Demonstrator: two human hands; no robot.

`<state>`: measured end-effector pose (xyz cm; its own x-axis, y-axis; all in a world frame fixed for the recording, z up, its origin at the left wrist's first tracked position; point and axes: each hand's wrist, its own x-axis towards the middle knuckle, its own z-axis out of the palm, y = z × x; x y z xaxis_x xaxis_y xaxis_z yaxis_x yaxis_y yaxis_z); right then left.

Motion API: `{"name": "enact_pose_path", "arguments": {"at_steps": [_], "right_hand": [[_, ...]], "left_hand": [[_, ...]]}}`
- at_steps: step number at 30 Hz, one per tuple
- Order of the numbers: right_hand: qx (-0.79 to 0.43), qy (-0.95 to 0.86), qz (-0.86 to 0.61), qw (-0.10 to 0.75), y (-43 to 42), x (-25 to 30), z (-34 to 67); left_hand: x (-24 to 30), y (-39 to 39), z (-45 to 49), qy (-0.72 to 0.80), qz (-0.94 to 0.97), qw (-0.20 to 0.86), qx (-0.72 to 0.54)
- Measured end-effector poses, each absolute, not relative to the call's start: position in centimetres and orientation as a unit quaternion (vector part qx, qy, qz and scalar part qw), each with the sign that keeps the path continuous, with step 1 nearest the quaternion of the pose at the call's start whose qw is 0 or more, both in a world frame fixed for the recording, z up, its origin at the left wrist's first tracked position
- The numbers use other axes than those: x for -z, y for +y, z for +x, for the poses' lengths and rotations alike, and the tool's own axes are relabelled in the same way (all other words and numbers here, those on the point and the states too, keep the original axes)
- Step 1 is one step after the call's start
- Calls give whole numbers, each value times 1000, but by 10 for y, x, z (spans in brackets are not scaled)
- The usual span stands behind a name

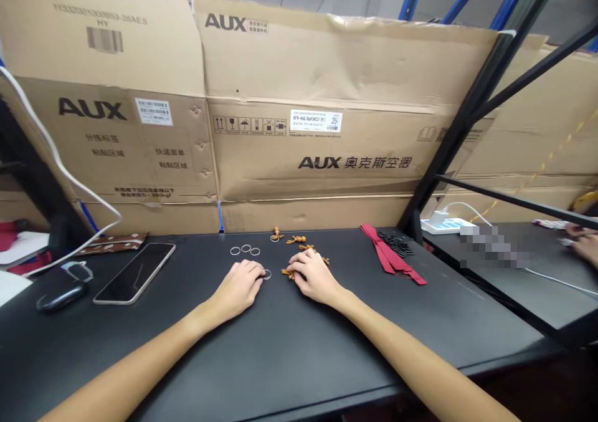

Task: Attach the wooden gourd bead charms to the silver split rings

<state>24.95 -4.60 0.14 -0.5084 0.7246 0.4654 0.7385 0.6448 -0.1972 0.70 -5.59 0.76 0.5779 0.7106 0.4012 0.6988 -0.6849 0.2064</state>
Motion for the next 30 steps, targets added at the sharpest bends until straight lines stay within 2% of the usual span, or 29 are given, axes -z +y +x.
{"name": "enact_pose_path", "arguments": {"at_steps": [7, 22, 30], "right_hand": [[-21, -863, -397, 311, -54, -2, 240], [-77, -852, -427, 294, -55, 1, 224], [-107, -847, -436, 284, -56, 1, 221]], "left_hand": [[-5, -52, 6, 406, 884, 32, -229], [-7, -51, 12, 386, 903, 14, -186], [-3, -52, 13, 395, 890, 64, -219]]}}
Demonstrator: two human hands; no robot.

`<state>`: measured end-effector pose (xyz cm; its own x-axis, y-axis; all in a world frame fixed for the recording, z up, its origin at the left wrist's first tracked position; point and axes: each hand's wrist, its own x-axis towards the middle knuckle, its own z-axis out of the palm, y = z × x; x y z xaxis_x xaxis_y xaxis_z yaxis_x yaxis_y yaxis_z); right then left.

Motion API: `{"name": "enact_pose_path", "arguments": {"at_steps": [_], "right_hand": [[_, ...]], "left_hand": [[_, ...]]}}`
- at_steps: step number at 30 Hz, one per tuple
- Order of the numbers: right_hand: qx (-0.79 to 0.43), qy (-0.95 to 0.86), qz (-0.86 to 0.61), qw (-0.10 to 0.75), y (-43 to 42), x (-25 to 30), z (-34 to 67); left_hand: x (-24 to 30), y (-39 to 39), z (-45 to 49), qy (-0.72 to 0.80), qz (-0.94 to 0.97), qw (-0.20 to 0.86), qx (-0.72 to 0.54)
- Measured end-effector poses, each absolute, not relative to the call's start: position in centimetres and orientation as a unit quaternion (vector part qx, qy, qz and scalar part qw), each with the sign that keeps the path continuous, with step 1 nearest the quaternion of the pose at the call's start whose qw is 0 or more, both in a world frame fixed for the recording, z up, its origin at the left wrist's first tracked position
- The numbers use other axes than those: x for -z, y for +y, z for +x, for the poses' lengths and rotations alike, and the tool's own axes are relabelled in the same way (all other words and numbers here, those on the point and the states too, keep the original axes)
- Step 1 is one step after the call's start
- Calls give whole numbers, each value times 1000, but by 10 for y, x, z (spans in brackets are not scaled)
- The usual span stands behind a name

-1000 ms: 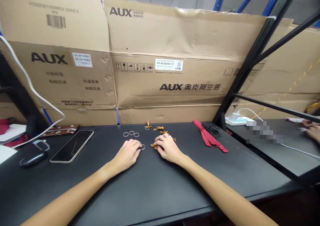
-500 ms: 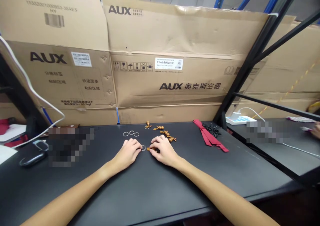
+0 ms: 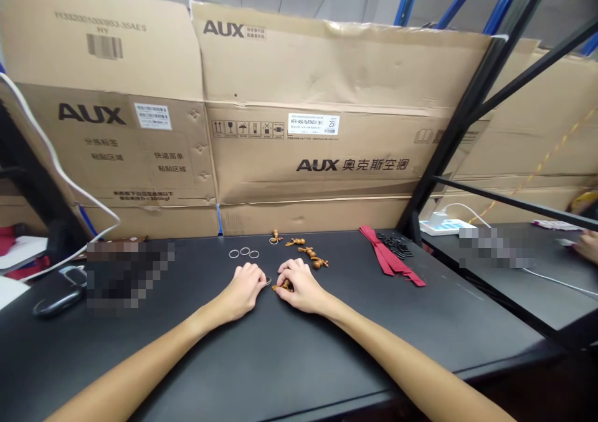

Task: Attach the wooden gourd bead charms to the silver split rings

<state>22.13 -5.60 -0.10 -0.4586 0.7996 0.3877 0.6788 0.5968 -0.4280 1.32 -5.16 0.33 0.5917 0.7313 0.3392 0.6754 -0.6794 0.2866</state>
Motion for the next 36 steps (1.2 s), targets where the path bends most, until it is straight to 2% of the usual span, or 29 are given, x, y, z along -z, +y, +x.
{"name": "enact_pose_path", "arguments": {"at_steps": [12, 18, 25, 29, 36], "right_hand": [[-117, -854, -387, 327, -61, -6, 220], [-100, -883, -338, 311, -64, -9, 220], [-61, -908, -290, 295, -67, -11, 219], [-14, -917, -288, 277, -64, -5, 219], [-122, -872, -286, 379, -61, 0, 219]], "left_hand": [[-3, -49, 15, 417, 870, 116, -238], [-6, -50, 16, 409, 868, 141, -242], [-14, -47, 12, 411, 845, 245, -240], [-15, -46, 13, 415, 834, 261, -252], [-18, -48, 13, 388, 841, 282, -250]]}}
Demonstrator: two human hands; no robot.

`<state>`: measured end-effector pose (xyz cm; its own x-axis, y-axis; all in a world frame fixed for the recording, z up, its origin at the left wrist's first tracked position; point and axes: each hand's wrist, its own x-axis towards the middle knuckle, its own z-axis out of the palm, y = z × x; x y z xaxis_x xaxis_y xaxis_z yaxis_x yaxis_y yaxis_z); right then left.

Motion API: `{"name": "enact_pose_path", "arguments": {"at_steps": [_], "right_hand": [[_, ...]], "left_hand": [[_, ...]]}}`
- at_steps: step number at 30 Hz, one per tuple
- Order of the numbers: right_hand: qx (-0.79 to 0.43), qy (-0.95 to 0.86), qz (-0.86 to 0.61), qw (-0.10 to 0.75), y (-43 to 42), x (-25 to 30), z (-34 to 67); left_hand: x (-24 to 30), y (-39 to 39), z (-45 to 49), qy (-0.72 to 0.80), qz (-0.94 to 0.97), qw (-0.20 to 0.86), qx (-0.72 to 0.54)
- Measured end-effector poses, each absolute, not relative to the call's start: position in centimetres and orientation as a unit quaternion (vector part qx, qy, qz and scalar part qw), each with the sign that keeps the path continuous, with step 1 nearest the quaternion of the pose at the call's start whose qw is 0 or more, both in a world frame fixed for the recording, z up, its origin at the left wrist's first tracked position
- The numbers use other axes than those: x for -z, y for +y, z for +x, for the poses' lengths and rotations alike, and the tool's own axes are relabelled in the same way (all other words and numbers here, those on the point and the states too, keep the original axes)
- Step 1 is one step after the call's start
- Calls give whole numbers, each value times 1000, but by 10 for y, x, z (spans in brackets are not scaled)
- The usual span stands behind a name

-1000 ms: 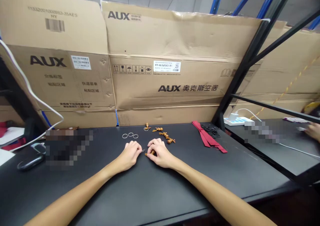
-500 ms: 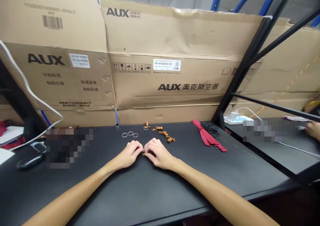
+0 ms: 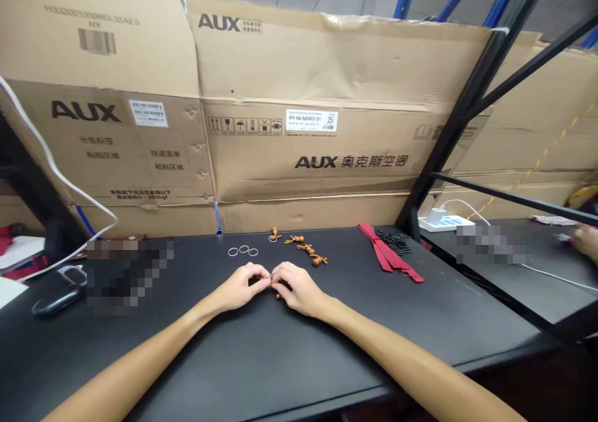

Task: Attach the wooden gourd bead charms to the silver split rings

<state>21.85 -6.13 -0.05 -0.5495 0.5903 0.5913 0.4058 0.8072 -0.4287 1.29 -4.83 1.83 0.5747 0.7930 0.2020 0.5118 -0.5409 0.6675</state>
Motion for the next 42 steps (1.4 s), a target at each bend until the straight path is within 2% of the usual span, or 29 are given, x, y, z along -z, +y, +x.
{"name": "enact_pose_path", "arguments": {"at_steps": [5, 13, 19, 42], "right_hand": [[-200, -839, -309, 401, -64, -1, 219], [-238, -825, -305, 412, -63, -2, 220], [-202, -819, -326, 427, -62, -2, 220], [-120, -820, -436, 350, -58, 2, 219]], "left_hand": [[-19, -47, 11, 388, 830, 304, -260], [-20, -50, 13, 403, 822, 288, -282], [-18, -52, 14, 404, 827, 268, -286], [-17, -53, 15, 376, 859, 222, -268]]}}
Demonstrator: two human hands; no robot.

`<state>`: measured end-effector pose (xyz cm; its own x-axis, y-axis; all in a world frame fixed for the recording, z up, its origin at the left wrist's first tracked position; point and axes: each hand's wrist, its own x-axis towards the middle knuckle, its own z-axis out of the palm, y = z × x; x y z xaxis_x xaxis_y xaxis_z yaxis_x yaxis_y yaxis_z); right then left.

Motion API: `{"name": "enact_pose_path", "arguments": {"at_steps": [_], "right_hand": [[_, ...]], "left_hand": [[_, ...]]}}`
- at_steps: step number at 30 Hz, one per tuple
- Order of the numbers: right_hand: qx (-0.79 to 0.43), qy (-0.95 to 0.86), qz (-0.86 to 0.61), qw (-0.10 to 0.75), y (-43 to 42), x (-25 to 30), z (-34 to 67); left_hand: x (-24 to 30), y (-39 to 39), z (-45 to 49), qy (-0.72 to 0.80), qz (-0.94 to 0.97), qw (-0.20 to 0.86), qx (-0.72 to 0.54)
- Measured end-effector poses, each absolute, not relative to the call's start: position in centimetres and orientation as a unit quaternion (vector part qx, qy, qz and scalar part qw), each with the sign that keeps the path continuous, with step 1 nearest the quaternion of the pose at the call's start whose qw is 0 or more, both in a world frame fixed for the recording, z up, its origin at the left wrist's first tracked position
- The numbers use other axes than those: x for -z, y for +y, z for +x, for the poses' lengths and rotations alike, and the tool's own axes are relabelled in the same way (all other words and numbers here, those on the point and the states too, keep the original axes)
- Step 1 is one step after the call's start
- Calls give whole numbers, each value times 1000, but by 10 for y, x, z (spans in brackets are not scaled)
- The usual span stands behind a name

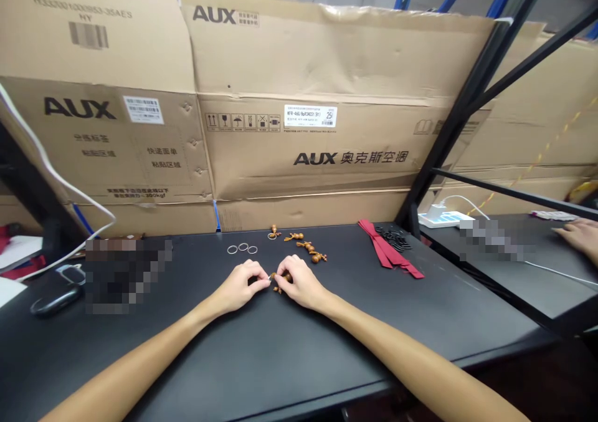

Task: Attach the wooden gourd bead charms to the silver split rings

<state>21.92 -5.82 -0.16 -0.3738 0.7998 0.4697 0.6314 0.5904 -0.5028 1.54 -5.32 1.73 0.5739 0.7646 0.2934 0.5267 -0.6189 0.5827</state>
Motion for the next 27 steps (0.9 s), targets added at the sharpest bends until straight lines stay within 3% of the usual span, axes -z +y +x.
{"name": "enact_pose_path", "arguments": {"at_steps": [9, 27], "right_hand": [[-64, -868, -400, 289, -50, -2, 238], [-128, -898, -319, 275, -59, -5, 233]], "left_hand": [[-13, -46, 1, 316, 924, 45, -212], [-10, -55, 8, 371, 895, 33, -244]]}}
